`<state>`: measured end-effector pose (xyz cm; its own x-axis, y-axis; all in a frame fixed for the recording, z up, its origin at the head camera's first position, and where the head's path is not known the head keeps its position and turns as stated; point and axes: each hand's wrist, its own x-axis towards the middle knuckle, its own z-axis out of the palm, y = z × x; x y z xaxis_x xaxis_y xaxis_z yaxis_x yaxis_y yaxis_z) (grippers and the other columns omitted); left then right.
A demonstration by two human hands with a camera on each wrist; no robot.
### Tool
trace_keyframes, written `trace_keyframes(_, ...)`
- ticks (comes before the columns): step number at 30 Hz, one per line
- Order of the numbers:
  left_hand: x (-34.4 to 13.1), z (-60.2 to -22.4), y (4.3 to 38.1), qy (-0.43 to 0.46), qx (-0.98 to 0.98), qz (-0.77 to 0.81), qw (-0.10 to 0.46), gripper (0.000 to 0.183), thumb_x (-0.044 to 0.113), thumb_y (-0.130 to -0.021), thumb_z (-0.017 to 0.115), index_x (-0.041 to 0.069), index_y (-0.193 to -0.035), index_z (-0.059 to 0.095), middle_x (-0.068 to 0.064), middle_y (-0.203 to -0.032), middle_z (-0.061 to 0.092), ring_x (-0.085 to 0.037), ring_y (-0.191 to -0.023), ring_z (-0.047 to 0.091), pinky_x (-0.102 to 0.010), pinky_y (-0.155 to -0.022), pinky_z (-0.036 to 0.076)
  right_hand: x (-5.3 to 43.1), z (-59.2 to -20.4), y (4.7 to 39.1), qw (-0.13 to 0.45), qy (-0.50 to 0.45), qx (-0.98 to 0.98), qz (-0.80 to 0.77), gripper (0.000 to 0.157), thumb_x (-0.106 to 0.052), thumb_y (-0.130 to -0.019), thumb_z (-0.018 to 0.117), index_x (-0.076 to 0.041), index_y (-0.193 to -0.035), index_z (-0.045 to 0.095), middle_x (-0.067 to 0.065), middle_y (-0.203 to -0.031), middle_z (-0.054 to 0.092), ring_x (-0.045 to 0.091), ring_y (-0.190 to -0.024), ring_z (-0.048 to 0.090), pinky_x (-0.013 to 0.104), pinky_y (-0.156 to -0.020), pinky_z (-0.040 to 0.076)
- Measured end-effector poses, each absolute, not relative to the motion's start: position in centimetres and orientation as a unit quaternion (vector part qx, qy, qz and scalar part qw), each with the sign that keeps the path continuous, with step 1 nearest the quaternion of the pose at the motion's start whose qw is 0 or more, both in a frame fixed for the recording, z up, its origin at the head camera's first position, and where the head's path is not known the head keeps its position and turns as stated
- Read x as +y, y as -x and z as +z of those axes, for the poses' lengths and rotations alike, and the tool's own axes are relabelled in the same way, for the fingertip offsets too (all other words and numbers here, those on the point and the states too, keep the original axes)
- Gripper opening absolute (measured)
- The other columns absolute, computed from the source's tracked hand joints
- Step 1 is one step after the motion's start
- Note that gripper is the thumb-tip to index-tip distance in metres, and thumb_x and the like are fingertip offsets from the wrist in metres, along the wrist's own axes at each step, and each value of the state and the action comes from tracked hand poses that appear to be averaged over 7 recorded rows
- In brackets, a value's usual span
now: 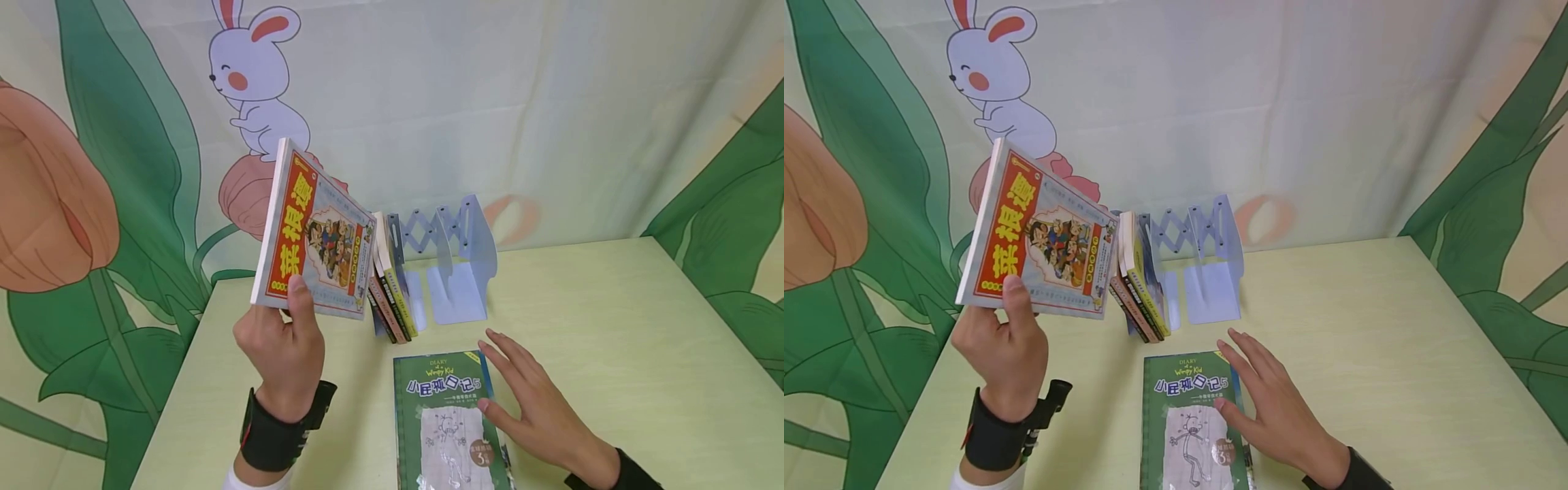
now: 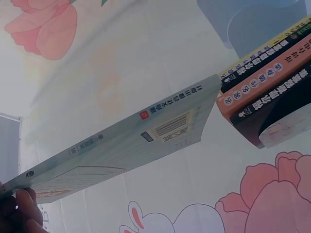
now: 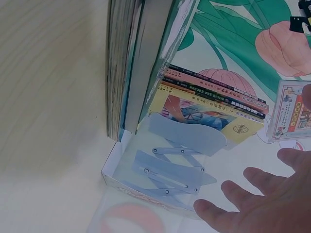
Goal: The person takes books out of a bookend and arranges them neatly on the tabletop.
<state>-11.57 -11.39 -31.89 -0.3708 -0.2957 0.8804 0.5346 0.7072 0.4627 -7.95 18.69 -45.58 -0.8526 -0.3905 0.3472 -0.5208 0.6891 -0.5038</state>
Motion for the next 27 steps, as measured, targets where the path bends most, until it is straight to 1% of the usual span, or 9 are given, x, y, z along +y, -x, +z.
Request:
trace_keyframes(4,-11.3,-31.8,11.4,0.083,-0.735,-0.374,0.559,0.056,0.046,-0.101,0.047,-0.002,-0.122,0.065,-0.019,-0.093,0.075,-0.033,-0.063,0.068,-0.005,-0.063,0.038,18.7,-45.6,7.9,0.109,-0.250,-0.912,0.305,0.077,-0.035,-0.090,0.068,-0.023,-0.155,0.030,0.001,-0.163,0.024,0.027,-0.147,0.028,0.062,-0.107,0.034)
trace_keyframes(7,-11.3,-31.8,11.3,0.081,-0.733,-0.374,0.562,0.057,0.047,-0.101,0.047,-0.003,-0.120,0.065,-0.019,-0.092,0.075,-0.034,-0.063,0.068,-0.005,-0.063,0.038,18.7,-45.5,7.9,0.109,-0.250,-0.913,0.304,0.077,-0.035,-0.090,0.068,-0.024,-0.155,0.029,0.001,-0.163,0.025,0.027,-0.147,0.028,0.061,-0.107,0.034)
trace_keyframes(12,-11.1,-31.7,11.0,0.080,-0.725,-0.384,0.566,0.055,0.045,-0.101,0.048,-0.005,-0.119,0.065,-0.021,-0.094,0.075,-0.037,-0.072,0.071,-0.005,-0.074,0.044,18.7,-45.5,7.9,0.110,-0.250,-0.912,0.306,0.079,-0.034,-0.090,0.069,-0.026,-0.156,0.026,0.001,-0.163,0.025,0.026,-0.147,0.028,0.060,-0.107,0.034)
trace_keyframes(18,-10.9,-31.6,10.6,0.084,-0.713,-0.403,0.567,0.054,0.043,-0.100,0.050,-0.005,-0.119,0.064,-0.021,-0.095,0.074,-0.038,-0.075,0.071,-0.007,-0.077,0.047,18.7,-45.4,7.9,0.110,-0.249,-0.911,0.311,0.080,-0.034,-0.090,0.069,-0.027,-0.156,0.024,0.000,-0.163,0.024,0.025,-0.147,0.028,0.060,-0.107,0.035)
trace_keyframes(21,-10.8,-31.6,10.4,0.088,-0.709,-0.423,0.558,0.053,0.042,-0.100,0.051,-0.005,-0.119,0.064,-0.021,-0.096,0.074,-0.036,-0.077,0.072,-0.009,-0.078,0.049,18.7,-45.3,7.9,0.109,-0.249,-0.910,0.313,0.081,-0.034,-0.090,0.069,-0.028,-0.157,0.024,0.000,-0.163,0.024,0.024,-0.147,0.028,0.059,-0.107,0.036)
trace_keyframes(27,-10.8,-31.6,9.8,0.077,-0.719,-0.462,0.514,0.042,0.030,-0.101,0.053,-0.006,-0.121,0.063,-0.022,-0.102,0.073,-0.036,-0.082,0.071,-0.011,-0.077,0.051,18.7,-45.2,7.9,0.105,-0.246,-0.908,0.323,0.083,-0.032,-0.089,0.069,-0.027,-0.157,0.022,0.000,-0.162,0.025,0.023,-0.146,0.029,0.058,-0.106,0.039)
